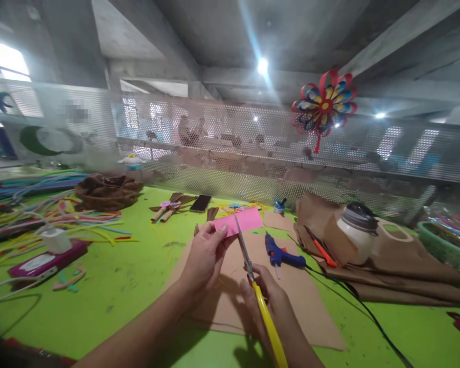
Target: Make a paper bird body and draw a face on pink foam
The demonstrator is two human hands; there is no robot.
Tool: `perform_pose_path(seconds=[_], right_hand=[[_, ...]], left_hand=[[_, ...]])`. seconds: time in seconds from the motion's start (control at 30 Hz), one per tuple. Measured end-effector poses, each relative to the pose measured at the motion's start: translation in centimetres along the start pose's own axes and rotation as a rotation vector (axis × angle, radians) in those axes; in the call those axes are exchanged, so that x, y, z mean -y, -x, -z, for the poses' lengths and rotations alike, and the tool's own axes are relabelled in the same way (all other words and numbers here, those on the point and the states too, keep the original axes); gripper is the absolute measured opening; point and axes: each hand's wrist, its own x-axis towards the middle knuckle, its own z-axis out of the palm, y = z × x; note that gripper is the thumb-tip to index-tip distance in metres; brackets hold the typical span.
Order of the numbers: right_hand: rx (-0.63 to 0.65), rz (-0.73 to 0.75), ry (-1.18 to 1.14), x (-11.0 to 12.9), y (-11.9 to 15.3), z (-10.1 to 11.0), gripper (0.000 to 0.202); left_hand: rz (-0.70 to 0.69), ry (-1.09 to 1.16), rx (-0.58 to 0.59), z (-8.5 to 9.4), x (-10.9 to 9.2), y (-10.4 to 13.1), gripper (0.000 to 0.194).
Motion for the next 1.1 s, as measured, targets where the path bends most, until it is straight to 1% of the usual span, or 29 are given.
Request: perform_pose_path(seconds=[0.17,0.4,0.57,0.7,1.1], right_hand=[[-0.074,0.012,-0.022,0.3,0.1,-0.9,0.057],[-0.091,-0.007,-0.032,0.1,0.1,-0.9,0.060],[-0.120,0.024,-0.037,0.4,0.3,-1.1,0.056],[-0.145,0.020,-0.071,0.5,0.4,-1.3,0.056],[-0.141,0.022,-0.092,0.3,0.4,-1.2,0.054]], left_hand=[[0.019,0.001,-0.006,0.1,0.1,0.0,0.019],[0.033,0.001,-0.003,0.1,0.0,0.0,0.021],[0.026,-0.002,-0.001,0.0,-0.1,0.1,0.023],[0.024,0.000,-0.002,0.0,-0.1,0.1,0.023],[0.027,0.005,0.000,-0.1,-0.2,0.1,0.021]])
